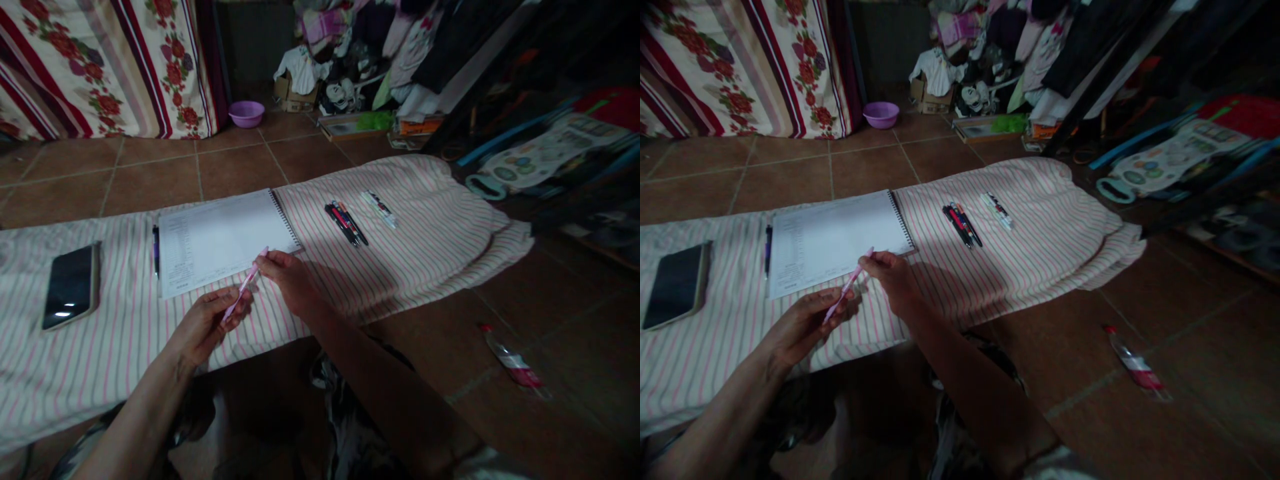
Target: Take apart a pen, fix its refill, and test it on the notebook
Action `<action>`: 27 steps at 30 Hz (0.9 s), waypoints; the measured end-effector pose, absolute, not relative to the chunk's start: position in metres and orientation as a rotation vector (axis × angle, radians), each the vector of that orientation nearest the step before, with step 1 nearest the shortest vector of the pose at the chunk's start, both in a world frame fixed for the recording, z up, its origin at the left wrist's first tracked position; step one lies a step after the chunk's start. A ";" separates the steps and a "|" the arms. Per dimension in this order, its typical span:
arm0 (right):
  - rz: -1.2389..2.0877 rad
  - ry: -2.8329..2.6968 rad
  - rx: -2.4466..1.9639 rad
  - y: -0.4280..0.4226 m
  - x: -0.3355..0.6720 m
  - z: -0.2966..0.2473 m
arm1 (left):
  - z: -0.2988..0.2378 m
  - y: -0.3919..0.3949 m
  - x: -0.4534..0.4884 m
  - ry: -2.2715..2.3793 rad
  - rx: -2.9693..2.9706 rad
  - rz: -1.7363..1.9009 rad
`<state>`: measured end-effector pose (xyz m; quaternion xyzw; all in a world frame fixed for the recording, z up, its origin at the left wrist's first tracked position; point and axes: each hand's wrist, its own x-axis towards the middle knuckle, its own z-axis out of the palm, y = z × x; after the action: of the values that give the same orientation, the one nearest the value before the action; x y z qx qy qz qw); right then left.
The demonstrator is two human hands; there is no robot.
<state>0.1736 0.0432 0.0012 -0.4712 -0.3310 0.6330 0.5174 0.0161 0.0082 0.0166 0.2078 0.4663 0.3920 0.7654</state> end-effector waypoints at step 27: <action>1.643 -0.725 -0.944 0.045 0.174 -0.006 | 0.015 0.007 0.015 0.982 0.498 0.825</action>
<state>0.1741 0.0450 -0.0065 -0.3953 -0.3034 0.6875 0.5282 0.0149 0.0070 0.0152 0.2300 0.4532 0.3809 0.7724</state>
